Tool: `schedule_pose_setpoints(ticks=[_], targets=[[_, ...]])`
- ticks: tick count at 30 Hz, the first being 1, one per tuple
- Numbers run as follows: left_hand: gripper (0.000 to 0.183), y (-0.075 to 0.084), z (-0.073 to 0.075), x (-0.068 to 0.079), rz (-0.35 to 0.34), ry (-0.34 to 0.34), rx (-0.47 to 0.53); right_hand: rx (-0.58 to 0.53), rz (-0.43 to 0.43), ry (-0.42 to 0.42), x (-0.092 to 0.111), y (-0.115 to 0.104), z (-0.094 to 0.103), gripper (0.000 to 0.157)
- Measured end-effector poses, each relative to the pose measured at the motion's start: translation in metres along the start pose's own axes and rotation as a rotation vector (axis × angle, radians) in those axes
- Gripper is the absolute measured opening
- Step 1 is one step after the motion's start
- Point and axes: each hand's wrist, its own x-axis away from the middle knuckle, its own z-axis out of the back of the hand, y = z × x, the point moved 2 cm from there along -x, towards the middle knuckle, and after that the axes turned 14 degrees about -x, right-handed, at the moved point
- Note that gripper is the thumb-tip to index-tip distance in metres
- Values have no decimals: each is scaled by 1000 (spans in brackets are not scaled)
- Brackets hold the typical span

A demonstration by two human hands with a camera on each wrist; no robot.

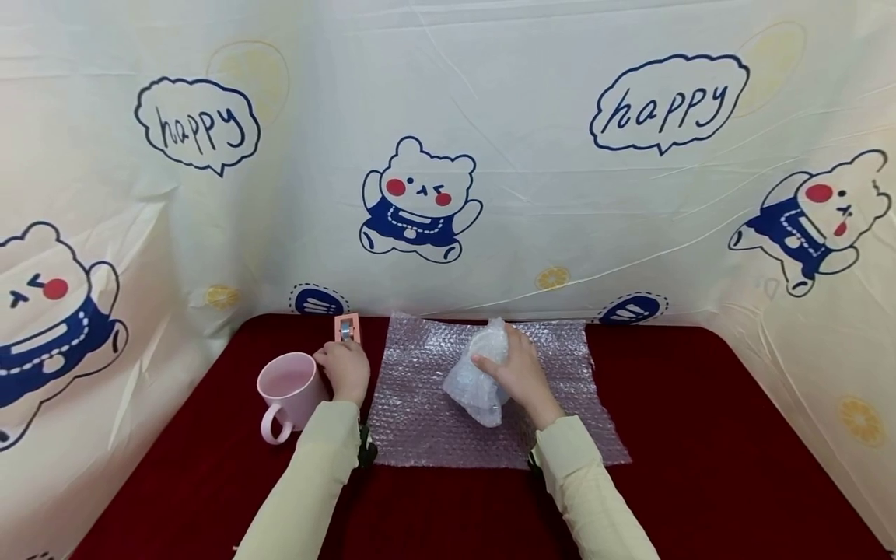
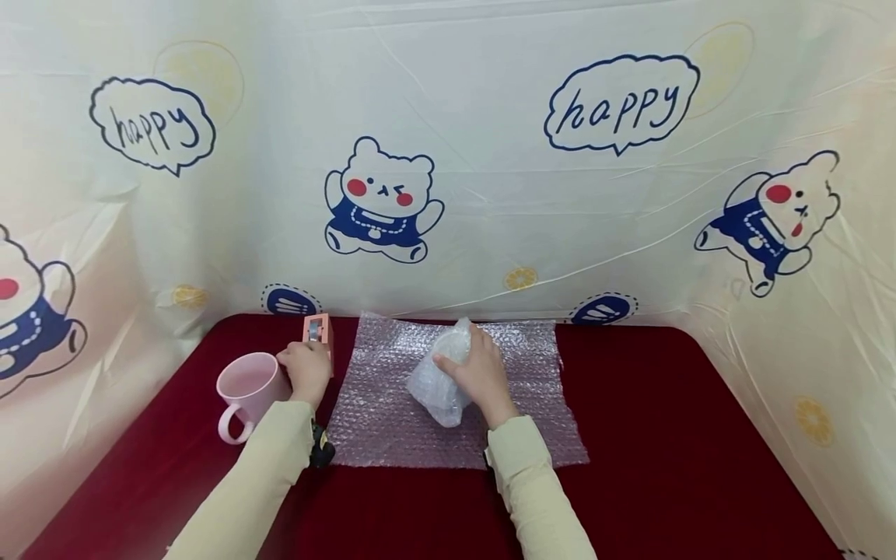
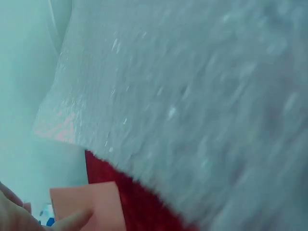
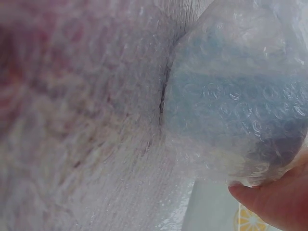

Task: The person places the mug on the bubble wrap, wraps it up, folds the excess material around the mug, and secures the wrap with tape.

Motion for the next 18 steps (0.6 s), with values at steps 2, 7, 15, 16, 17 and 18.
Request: schedule_pose_setpoints(ticks=[2,7,15,16,17,18], targets=[[37,-3,-3,3,34,18,122,-2,0,2,0,0,0,90],[35,3,1,11,-45,2,-27,-5,-9,-12,2,-1,1,91],[42,18,18,19,-260,34,-487,-5,0,-12,3,-1,4,90],[41,17,19,19,-260,23,-497,-5,2,-14,3,-1,3,90],[40,15,19,18,-252,6,-490,-5,4,-16,3,0,3,91],[39,13,20,17,-242,-12,-478,-4,3,-21,3,0,3,91]])
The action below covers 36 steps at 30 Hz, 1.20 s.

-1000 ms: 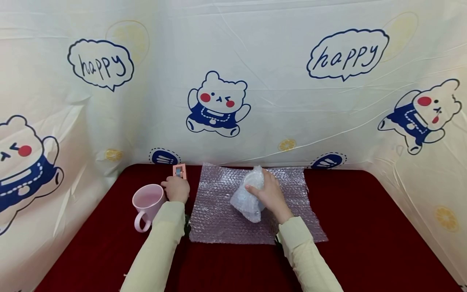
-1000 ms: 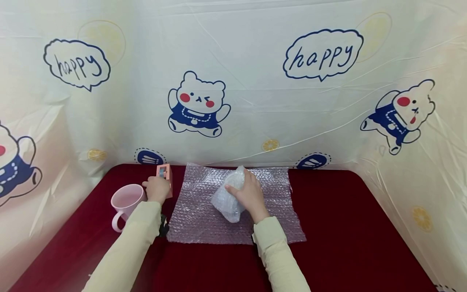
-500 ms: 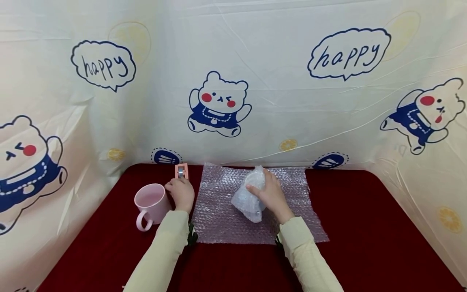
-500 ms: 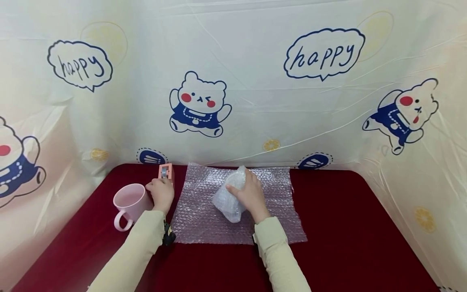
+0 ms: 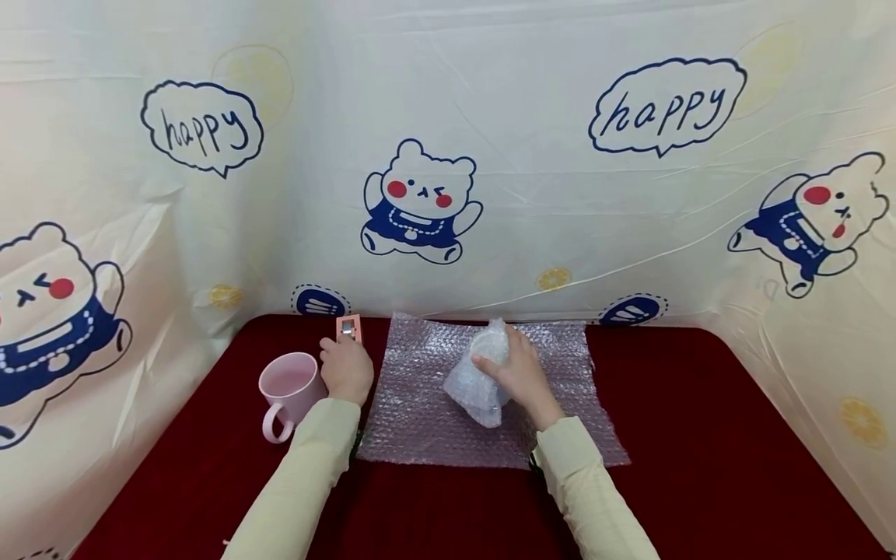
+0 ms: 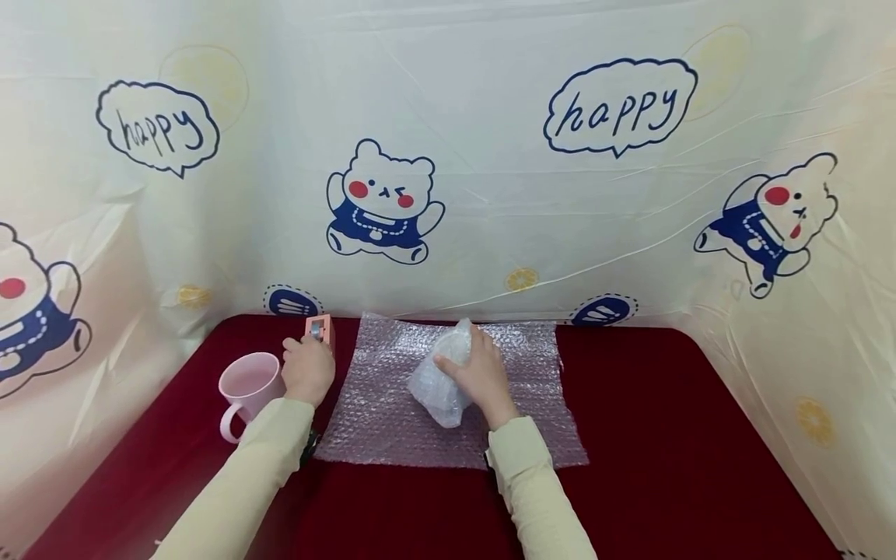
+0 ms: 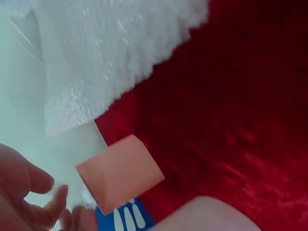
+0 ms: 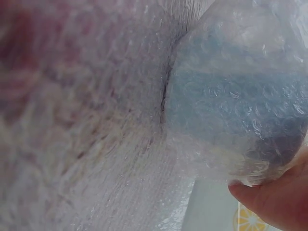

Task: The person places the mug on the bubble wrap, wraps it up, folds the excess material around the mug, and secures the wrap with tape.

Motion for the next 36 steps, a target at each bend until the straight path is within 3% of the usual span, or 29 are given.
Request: schedule_pose_setpoints(ticks=[4,8,16,21,28,36], targets=[[40,-6,-3,-1,20,-54,68,12,7,3,-1,2,-2,90],[43,-5,-4,0,41,-49,100,18,4,9,-2,3,-3,90],[34,-6,-8,4,102,27,211,4,-11,9,-2,2,-4,90],[34,-6,-13,7,100,98,218,6,-1,7,-2,0,-3,90],[27,-3,-19,14,106,186,328,9,4,15,-3,1,-2,90],[27,-8,-23,21,66,138,422,6,9,7,-3,1,-3,91]])
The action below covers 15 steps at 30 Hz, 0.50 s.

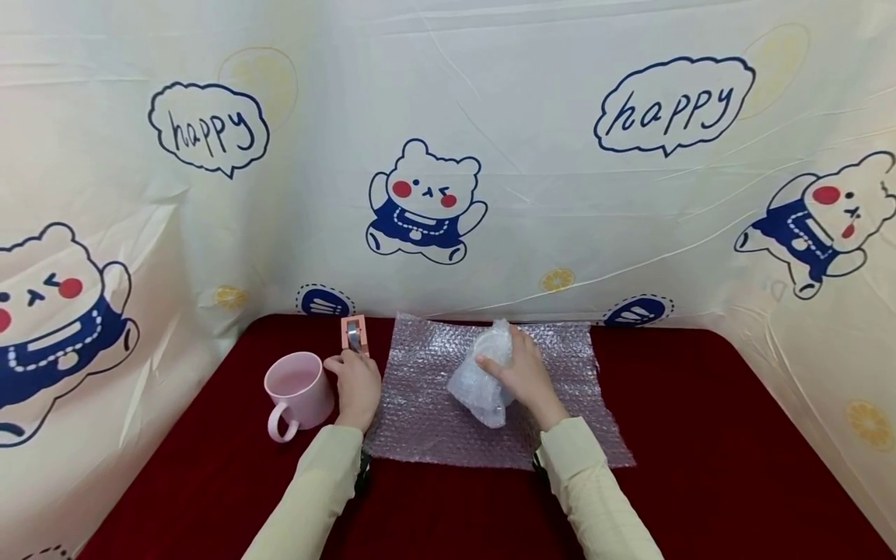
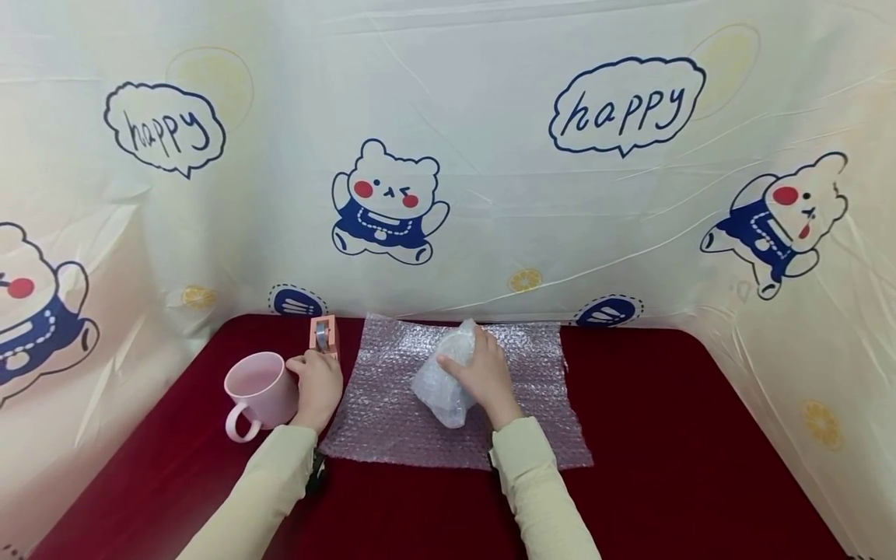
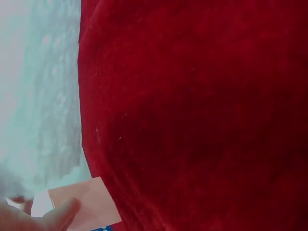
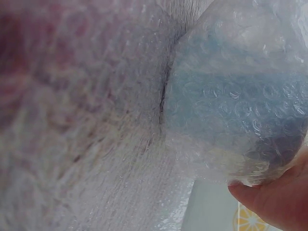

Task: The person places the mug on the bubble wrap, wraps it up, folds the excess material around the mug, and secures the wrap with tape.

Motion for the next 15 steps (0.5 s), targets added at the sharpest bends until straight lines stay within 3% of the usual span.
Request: schedule_pose_setpoints(ticks=[10,15], targets=[[25,-5,-2,6,-9,-100,68,-2,15,12,-1,1,1,90],[24,-7,0,8,33,-173,143,-7,23,12,-1,1,1,89]])
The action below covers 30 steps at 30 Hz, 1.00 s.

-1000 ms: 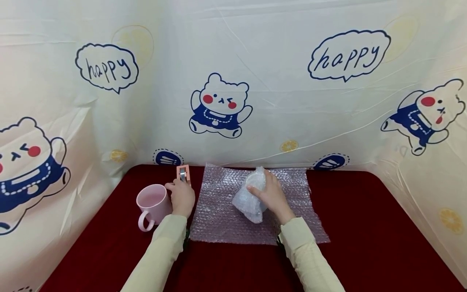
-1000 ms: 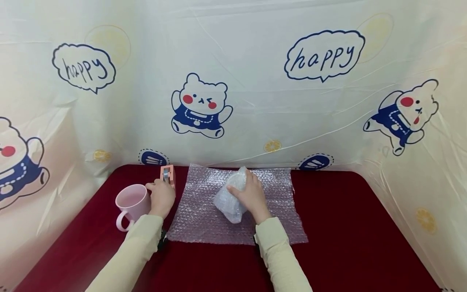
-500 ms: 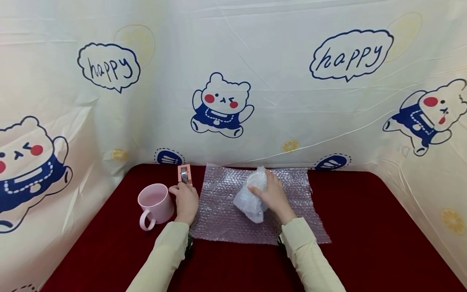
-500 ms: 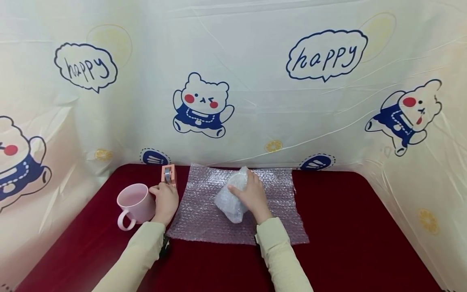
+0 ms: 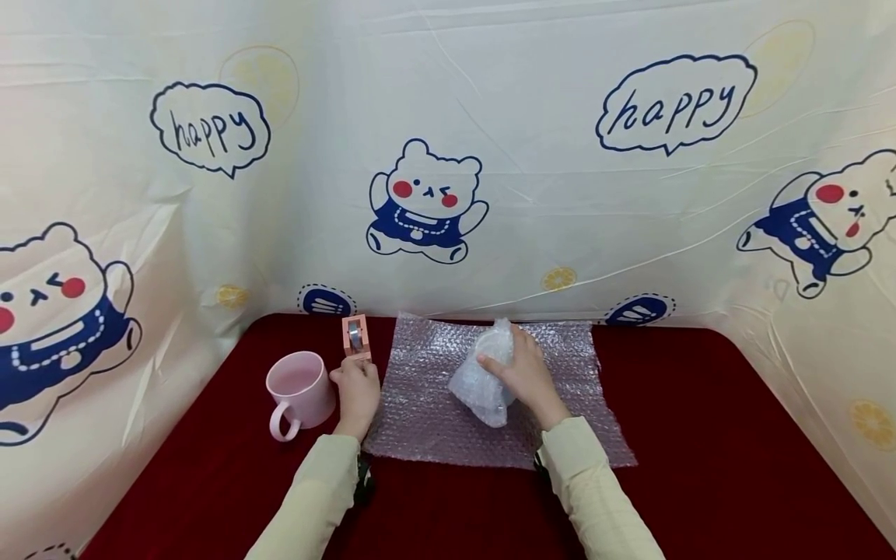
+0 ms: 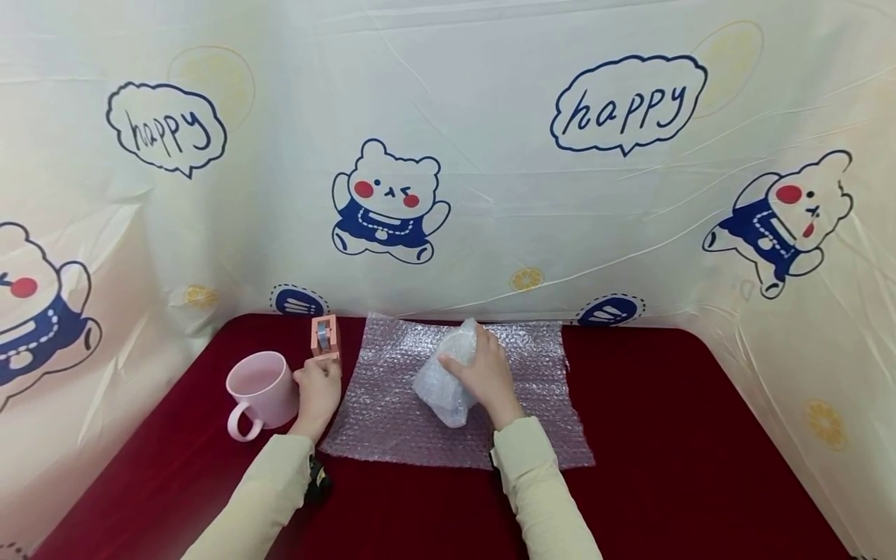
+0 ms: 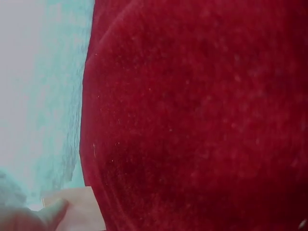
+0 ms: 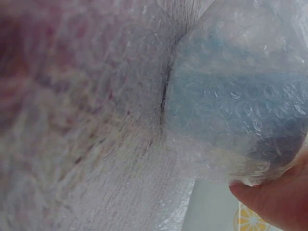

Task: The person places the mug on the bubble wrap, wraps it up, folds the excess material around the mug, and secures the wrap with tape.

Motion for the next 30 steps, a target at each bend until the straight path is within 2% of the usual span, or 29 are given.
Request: schedule_pose_setpoints(ticks=[5,10,17,24,30], targets=[[27,-2,0,3,28,-77,74,-1,-5,5,1,1,1,89],[24,-7,2,9,73,-98,159,-9,-10,-9,1,0,0,90],[28,-16,2,9,90,-149,181,-8,-10,-13,1,0,0,90],[28,-19,5,12,98,-68,187,-15,-13,-22,1,-1,0,90],[52,-16,5,17,177,-112,405,-7,-12,-23,2,-2,1,90]])
